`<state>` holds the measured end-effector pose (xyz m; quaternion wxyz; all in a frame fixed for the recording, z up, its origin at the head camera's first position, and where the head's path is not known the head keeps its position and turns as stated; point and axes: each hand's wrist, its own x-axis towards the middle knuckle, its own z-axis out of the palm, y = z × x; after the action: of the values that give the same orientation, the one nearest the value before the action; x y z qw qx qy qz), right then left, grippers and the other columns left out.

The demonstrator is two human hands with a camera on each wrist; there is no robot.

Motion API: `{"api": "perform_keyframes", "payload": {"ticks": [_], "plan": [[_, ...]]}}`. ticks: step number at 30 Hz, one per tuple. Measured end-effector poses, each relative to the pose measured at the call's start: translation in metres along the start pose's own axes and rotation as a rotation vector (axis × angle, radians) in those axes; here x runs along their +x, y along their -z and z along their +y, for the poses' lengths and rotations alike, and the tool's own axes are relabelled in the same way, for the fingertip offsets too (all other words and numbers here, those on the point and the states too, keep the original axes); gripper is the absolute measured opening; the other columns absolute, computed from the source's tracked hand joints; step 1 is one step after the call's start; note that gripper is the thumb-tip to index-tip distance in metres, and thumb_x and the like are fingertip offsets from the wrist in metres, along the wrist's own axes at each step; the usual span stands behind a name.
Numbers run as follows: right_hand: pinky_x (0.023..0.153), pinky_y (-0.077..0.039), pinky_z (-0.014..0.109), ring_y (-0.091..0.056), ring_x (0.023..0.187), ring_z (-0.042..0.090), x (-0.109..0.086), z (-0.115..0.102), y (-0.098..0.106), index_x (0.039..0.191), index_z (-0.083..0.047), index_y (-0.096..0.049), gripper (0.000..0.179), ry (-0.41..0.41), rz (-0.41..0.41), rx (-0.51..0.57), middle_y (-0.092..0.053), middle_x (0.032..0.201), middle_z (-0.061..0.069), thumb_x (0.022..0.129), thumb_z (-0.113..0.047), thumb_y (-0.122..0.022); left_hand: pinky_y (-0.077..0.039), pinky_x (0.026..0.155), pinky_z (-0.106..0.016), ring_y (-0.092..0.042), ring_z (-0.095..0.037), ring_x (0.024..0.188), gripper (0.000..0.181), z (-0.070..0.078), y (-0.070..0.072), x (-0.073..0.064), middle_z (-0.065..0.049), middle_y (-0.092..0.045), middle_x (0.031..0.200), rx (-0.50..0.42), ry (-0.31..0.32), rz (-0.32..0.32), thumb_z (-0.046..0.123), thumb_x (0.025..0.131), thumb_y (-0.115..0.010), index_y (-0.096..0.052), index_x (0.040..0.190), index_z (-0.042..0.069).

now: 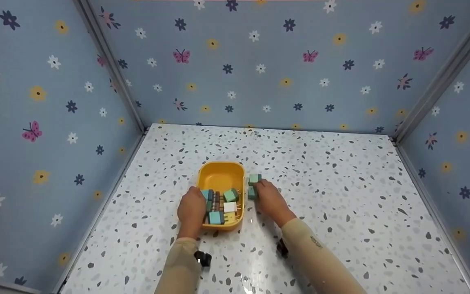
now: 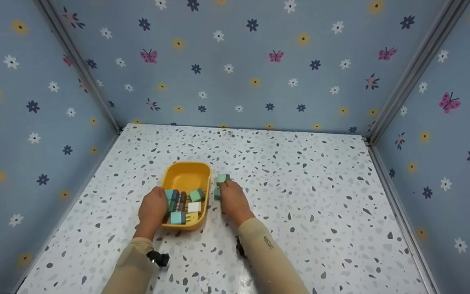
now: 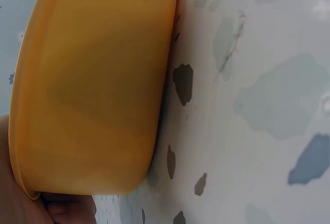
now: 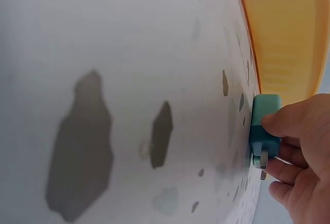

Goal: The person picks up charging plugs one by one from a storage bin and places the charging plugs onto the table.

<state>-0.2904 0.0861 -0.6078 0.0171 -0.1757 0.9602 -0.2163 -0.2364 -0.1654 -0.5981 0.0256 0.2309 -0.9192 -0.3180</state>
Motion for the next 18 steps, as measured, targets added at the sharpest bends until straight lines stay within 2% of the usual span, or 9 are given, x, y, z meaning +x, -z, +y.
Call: {"api": "perform_keyframes", "payload": {"ticks": [11, 18], "plan": [[0.111, -0.045, 0.041, -0.057, 0.128, 0.024, -0.004, 0.004, 0.005, 0.141, -0.015, -0.06, 0.049, -0.034, -0.008, 0.001, -0.059, 0.137, 0.006, 0.093, -0.011, -0.071, -0.051, 0.078, -0.043, -0.065, -0.024, 0.088, 0.042, 0.001, -0.001, 0.001, -0.011, -0.069, 0.102, -0.001, 0.045, -0.03, 0.035, 0.113, -0.029, -0.059, 0.117, 0.008], [0.109, -0.046, 0.04, -0.057, 0.128, 0.023, -0.008, 0.005, 0.014, 0.141, -0.012, -0.059, 0.051, -0.015, -0.006, 0.016, -0.057, 0.138, 0.007, 0.092, -0.012, -0.07, -0.052, 0.083, -0.044, -0.065, -0.025, 0.092, 0.042, 0.002, 0.0, 0.001, -0.012, -0.069, 0.106, -0.008, 0.053, -0.035, 0.035, 0.113, -0.029, -0.059, 0.122, 0.007]]}}
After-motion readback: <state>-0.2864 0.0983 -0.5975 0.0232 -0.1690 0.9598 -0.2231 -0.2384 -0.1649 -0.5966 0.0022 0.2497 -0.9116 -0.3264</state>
